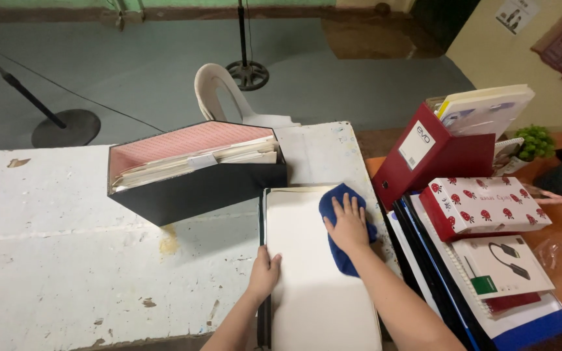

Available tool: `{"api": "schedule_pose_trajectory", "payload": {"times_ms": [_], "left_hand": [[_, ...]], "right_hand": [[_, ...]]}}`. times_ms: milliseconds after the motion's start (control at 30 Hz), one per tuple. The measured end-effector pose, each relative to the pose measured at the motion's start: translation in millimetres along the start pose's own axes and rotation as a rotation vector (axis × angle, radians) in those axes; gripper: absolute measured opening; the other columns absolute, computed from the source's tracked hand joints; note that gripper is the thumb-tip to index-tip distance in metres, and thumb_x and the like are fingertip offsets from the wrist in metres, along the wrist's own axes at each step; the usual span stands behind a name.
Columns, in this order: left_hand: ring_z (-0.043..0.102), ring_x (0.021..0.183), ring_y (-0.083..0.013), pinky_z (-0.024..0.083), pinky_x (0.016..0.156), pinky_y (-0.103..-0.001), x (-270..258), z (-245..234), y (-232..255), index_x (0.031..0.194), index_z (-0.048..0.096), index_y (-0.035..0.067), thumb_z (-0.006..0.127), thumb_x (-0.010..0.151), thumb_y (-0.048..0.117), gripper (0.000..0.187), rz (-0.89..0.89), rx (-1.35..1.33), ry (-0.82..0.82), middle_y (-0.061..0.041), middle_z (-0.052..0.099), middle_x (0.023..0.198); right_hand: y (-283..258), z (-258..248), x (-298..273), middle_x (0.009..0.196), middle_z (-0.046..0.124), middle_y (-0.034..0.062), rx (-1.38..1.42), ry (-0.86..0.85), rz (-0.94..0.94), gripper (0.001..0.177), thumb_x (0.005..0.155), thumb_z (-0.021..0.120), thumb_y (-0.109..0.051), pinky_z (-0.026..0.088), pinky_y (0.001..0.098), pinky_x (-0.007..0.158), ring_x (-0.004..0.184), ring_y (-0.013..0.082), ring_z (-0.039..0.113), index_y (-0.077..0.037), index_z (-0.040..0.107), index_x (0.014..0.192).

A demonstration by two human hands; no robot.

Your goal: The person wipes the covers and pages of several documents and binders using a blue cloth. They handle the items one by one, flipping them over to clean both sides, and then place them into a black storage box on the table.

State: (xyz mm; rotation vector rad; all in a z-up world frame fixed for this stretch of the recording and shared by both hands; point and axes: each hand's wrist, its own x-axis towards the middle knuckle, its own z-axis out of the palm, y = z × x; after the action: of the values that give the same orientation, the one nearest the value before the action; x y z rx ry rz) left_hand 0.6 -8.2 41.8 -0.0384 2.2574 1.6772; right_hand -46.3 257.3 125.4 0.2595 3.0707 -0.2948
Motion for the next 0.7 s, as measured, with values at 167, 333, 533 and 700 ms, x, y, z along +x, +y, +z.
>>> {"api": "schedule_pose_trajectory", "payload": {"times_ms": [167,333,533,700], "left_hand": [[0.066,0.100,-0.0315,0.049,0.088,-0.043,18,8,-35,0.125,0.048,0.007,0.053,0.097,0.035,0.040,0.065,0.027,0.047,-0.013,0.069,0.108],[0.061,0.069,-0.0299,0.047,0.070,-0.046,34,18,-65,0.116,0.048,0.008,0.050,0.098,0.021,0.023,0.207,0.066,0.110,-0.013,0.062,0.076],[0.066,0.112,-0.0362,0.050,0.093,-0.047,13,6,-26,0.128,0.047,0.004,0.050,0.098,0.035,0.044,0.096,0.048,0.049,-0.017,0.069,0.123],[0.065,0.118,-0.0353,0.050,0.097,-0.046,11,6,-23,0.133,0.046,0.004,0.050,0.098,0.036,0.048,0.097,0.028,0.042,-0.017,0.068,0.131]], "right_hand": [[-46,32,-62,0.160,0.031,0.0308,-0.115,0.135,-0.358,0.066,0.098,0.054,-0.043,0.022,0.0650,0.117,0.146,0.0530,0.029,-0.010,0.043,0.154],[-66,37,-111,0.166,0.025,0.0221,0.077,0.013,-0.571,0.070,0.100,0.054,-0.044,0.015,0.0572,0.121,0.152,0.0434,0.021,-0.013,0.036,0.159],[-20,12,-56,0.148,0.051,0.0284,-0.034,0.238,-0.371,0.057,0.093,0.060,-0.042,0.033,0.0600,0.113,0.137,0.0512,0.045,-0.010,0.059,0.141],[-18,11,-73,0.160,0.034,0.0259,-0.185,0.096,-0.324,0.068,0.096,0.053,-0.048,0.026,0.0597,0.118,0.147,0.0491,0.031,-0.013,0.042,0.154]]}}
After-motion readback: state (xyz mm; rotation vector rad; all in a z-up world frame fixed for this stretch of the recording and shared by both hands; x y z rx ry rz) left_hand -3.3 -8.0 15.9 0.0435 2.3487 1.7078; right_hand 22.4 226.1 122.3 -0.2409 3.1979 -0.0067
